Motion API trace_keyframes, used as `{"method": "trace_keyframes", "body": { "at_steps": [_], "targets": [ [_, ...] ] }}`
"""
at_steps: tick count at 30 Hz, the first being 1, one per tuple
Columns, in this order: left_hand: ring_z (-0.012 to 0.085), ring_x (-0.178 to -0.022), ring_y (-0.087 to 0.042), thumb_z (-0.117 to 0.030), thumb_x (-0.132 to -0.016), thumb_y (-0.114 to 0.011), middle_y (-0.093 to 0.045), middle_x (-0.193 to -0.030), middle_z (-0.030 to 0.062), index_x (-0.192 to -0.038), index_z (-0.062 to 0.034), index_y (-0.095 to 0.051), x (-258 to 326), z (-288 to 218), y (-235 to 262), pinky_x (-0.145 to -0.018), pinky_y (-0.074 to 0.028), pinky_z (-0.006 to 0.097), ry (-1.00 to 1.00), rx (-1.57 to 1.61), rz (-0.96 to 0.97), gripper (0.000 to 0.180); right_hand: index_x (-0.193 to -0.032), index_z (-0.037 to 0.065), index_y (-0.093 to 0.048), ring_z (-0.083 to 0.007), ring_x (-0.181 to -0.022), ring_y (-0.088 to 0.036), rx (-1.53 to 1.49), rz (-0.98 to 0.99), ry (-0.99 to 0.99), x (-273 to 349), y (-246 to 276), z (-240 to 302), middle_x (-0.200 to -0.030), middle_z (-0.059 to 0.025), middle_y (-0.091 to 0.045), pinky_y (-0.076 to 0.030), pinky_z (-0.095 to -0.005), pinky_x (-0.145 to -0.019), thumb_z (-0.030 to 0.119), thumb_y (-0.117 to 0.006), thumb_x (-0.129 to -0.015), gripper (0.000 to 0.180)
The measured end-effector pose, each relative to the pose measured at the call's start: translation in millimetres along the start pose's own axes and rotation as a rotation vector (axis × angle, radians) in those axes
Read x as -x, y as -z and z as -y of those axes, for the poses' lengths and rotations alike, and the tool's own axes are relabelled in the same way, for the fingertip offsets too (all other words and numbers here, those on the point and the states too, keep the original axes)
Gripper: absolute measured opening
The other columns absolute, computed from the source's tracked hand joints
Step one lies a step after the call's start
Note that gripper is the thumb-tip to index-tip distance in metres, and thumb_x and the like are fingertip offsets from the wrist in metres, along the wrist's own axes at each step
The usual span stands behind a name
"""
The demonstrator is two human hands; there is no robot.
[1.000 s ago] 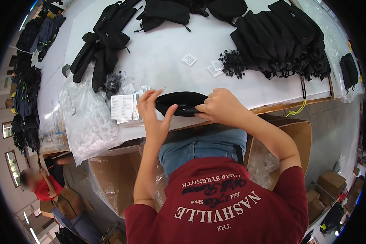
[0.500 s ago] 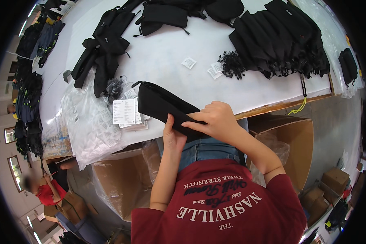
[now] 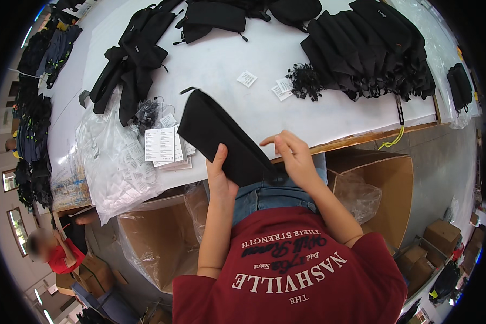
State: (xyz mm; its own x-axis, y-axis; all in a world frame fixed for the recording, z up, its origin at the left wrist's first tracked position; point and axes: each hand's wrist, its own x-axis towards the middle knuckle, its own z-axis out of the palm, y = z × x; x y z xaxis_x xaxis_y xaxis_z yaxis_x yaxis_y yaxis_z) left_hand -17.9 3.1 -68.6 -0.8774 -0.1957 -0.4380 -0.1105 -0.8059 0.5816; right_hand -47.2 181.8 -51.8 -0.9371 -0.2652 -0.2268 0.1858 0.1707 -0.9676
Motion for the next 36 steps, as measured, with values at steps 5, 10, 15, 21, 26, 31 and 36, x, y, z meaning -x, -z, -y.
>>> {"method": "trace_keyframes", "body": {
  "at_steps": [5,10,15,21,26,31,36],
  "targets": [
    [0.0193,-0.093,-0.063,-0.015,-0.077,-0.074,-0.062,-0.106,0.0104,-0.12,0.0024,-0.053,16.4,-5.4,-23.6,-0.081,-0.052,0.03,0.108,-0.227,0.128,0.051,-0.118,-0.002,-0.059,-0.0122,-0.098,-0.054,-0.117,0.087,0.343,-18.3,15.7,31.8,-0.103,-0.0057,-0.06,-0.042,-0.0271,-0.088,0.02,-0.05,-0.097,0.032],
    [0.0169,-0.087,-0.064,-0.014,-0.075,-0.076,-0.064,-0.101,0.0093,-0.115,0.0017,-0.056,23.4,-8.1,-27.8,-0.077,-0.052,0.029,0.276,-0.341,0.174,0.047,-0.113,0.0,-0.062,-0.0126,-0.094,-0.057,-0.135,-0.116,0.462,-29.0,21.4,52.9,-0.103,-0.0062,-0.063,-0.044,-0.0266,-0.086,0.009,-0.065,-0.087,0.027],
    [0.0168,-0.085,-0.064,-0.013,-0.075,-0.075,-0.064,-0.099,0.0093,-0.114,0.0019,-0.057,23.9,-8.9,-26.0,-0.075,-0.053,0.029,0.34,-0.372,0.18,0.045,-0.097,0.001,-0.064,-0.0121,-0.084,-0.055,0.002,-0.212,0.56,-30.8,31.5,42.6,-0.097,-0.0056,-0.063,-0.043,-0.0249,-0.078,0.0,-0.069,-0.079,0.018],
    [0.017,-0.083,-0.065,-0.013,-0.078,-0.073,-0.065,-0.098,0.0089,-0.116,0.0018,-0.056,18.8,-1.2,-28.0,-0.073,-0.053,0.028,0.351,-0.291,0.117,0.044,-0.085,0.002,-0.064,-0.0125,-0.078,-0.051,0.084,-0.286,0.527,-22.4,25.5,41.2,-0.086,-0.0034,-0.061,-0.041,-0.0245,-0.074,-0.001,-0.072,-0.075,0.013],
    [0.0246,-0.089,-0.068,-0.021,-0.09,-0.06,-0.066,-0.103,0.0166,-0.116,0.0043,-0.056,-0.3,-9.3,-23.9,-0.078,-0.057,0.035,0.424,0.058,0.192,0.036,-0.08,0.004,-0.065,-0.0148,-0.079,-0.05,0.051,-0.01,0.444,3.4,11.4,45.9,-0.079,-0.0032,-0.061,-0.04,-0.0268,-0.074,0.004,-0.074,-0.073,0.012],
    [0.0231,-0.083,-0.068,-0.022,-0.092,-0.059,-0.068,-0.099,0.0134,-0.112,0.0,-0.06,-13.3,-23.3,-16.2,-0.073,-0.058,0.035,0.375,0.208,0.241,0.03,-0.078,0.004,-0.063,-0.0146,-0.078,-0.049,-0.081,0.14,0.32,21.7,0.6,45.3,-0.078,-0.0013,-0.062,-0.04,-0.0269,-0.073,0.004,-0.074,-0.073,0.012],
    [0.022,-0.076,-0.069,-0.022,-0.095,-0.055,-0.069,-0.095,0.0117,-0.108,-0.003,-0.063,-13.4,-23.2,-15.2,-0.065,-0.059,0.035,0.358,0.212,0.181,0.024,-0.079,0.004,-0.064,-0.0149,-0.079,-0.05,-0.072,0.181,0.302,24.1,1.1,43.9,-0.078,-0.0012,-0.063,-0.041,-0.0274,-0.074,0.005,-0.074,-0.073,0.011]
  ]
}}
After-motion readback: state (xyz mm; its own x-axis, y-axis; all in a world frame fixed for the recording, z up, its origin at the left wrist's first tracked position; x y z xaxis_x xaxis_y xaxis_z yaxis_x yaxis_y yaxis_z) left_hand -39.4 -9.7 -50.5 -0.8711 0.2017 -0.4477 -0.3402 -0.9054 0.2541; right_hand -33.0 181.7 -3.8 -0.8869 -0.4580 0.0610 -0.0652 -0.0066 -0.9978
